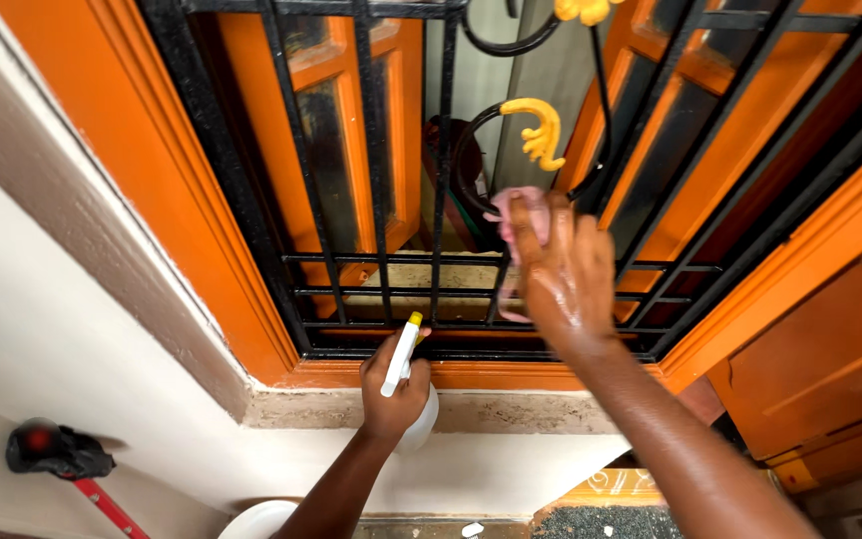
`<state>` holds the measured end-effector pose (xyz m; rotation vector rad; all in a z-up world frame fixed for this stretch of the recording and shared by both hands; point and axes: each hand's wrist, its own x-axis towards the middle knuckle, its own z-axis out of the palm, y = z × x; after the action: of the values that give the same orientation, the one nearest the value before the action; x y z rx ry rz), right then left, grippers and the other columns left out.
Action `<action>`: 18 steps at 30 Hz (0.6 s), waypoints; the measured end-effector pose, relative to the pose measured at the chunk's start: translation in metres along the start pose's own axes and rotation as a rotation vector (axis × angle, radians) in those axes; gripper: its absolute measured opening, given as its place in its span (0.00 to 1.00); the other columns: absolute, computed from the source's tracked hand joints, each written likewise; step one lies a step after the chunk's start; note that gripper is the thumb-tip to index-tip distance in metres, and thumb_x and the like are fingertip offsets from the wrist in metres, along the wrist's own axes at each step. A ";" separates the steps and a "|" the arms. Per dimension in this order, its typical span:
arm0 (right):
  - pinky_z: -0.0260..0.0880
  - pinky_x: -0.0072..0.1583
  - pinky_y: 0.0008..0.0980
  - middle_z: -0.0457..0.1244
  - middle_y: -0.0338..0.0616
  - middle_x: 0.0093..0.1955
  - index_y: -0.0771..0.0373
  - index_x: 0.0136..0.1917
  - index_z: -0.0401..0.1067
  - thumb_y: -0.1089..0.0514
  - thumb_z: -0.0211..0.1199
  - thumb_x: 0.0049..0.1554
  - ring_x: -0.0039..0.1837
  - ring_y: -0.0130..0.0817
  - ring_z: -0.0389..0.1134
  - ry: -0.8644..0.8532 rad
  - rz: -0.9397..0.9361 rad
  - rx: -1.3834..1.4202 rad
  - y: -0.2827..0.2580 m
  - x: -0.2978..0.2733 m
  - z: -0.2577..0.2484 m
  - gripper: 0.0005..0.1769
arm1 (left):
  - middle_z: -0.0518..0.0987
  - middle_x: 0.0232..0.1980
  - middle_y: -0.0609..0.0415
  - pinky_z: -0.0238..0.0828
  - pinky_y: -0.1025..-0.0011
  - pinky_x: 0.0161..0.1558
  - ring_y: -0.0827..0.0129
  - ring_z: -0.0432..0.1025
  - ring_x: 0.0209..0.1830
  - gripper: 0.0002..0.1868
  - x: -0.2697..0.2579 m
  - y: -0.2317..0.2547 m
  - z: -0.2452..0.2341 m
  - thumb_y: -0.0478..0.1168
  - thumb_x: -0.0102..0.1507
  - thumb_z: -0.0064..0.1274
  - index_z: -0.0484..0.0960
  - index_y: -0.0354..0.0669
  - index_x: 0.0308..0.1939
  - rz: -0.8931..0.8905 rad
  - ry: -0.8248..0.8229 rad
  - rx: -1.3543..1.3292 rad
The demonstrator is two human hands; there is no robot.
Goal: The person cleans a window grill by wiping the metal bars with a cloth while holding a spray bottle.
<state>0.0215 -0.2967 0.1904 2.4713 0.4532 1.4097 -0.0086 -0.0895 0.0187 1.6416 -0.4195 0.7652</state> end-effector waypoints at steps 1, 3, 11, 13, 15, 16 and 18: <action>0.66 0.44 0.42 0.62 0.61 0.66 0.59 0.73 0.70 0.60 0.64 0.61 0.49 0.40 0.63 0.001 0.007 -0.005 0.011 -0.001 -0.007 0.26 | 0.85 0.39 0.51 0.59 0.79 0.19 0.83 0.64 0.18 0.22 -0.001 -0.001 0.001 0.25 0.57 0.49 0.79 0.29 0.57 0.004 -0.007 -0.002; 0.63 0.47 0.39 0.61 0.50 0.68 0.52 0.74 0.70 0.68 0.63 0.54 0.49 0.37 0.61 -0.019 0.004 -0.219 0.030 0.000 -0.018 0.35 | 0.85 0.37 0.52 0.60 0.79 0.21 0.84 0.65 0.20 0.21 -0.005 -0.005 0.002 0.25 0.59 0.50 0.80 0.29 0.57 0.016 -0.009 0.006; 0.63 0.48 0.37 0.58 0.64 0.67 0.73 0.72 0.66 0.67 0.62 0.55 0.52 0.41 0.60 0.024 0.221 0.016 -0.015 0.004 0.001 0.32 | 0.83 0.34 0.56 0.57 0.79 0.18 0.84 0.61 0.17 0.23 -0.005 -0.010 0.002 0.24 0.57 0.49 0.79 0.29 0.57 -0.004 0.026 0.006; 0.64 0.50 0.39 0.57 0.65 0.68 0.77 0.72 0.64 0.67 0.62 0.58 0.53 0.43 0.60 0.094 0.283 0.180 -0.033 0.006 0.004 0.30 | 0.82 0.32 0.57 0.57 0.79 0.18 0.85 0.61 0.17 0.23 -0.003 -0.012 0.003 0.24 0.57 0.49 0.79 0.30 0.57 -0.008 0.027 -0.014; 0.67 0.52 0.42 0.54 0.72 0.67 0.79 0.70 0.62 0.66 0.60 0.52 0.56 0.48 0.59 0.097 0.404 0.199 -0.053 0.011 0.006 0.33 | 0.74 0.22 0.55 0.56 0.78 0.20 0.83 0.59 0.16 0.24 -0.006 -0.013 0.002 0.25 0.58 0.51 0.81 0.33 0.59 -0.118 -0.006 0.050; 0.67 0.52 0.42 0.54 0.72 0.67 0.79 0.70 0.62 0.66 0.60 0.52 0.56 0.48 0.59 0.093 0.402 0.199 -0.060 0.014 0.006 0.33 | 0.74 0.22 0.55 0.56 0.78 0.20 0.83 0.59 0.16 0.24 -0.006 -0.013 0.001 0.25 0.58 0.51 0.81 0.33 0.59 -0.121 -0.005 0.049; 0.68 0.51 0.43 0.54 0.66 0.63 0.80 0.73 0.59 0.68 0.59 0.51 0.59 0.51 0.58 0.060 0.553 0.462 -0.071 0.022 0.004 0.37 | 0.76 0.26 0.55 0.57 0.79 0.21 0.83 0.59 0.18 0.25 -0.005 -0.009 0.003 0.25 0.57 0.50 0.81 0.33 0.59 -0.089 0.031 0.000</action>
<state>0.0256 -0.2228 0.1792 3.1008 0.1064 1.7395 -0.0054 -0.0908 0.0088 1.6354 -0.3220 0.7229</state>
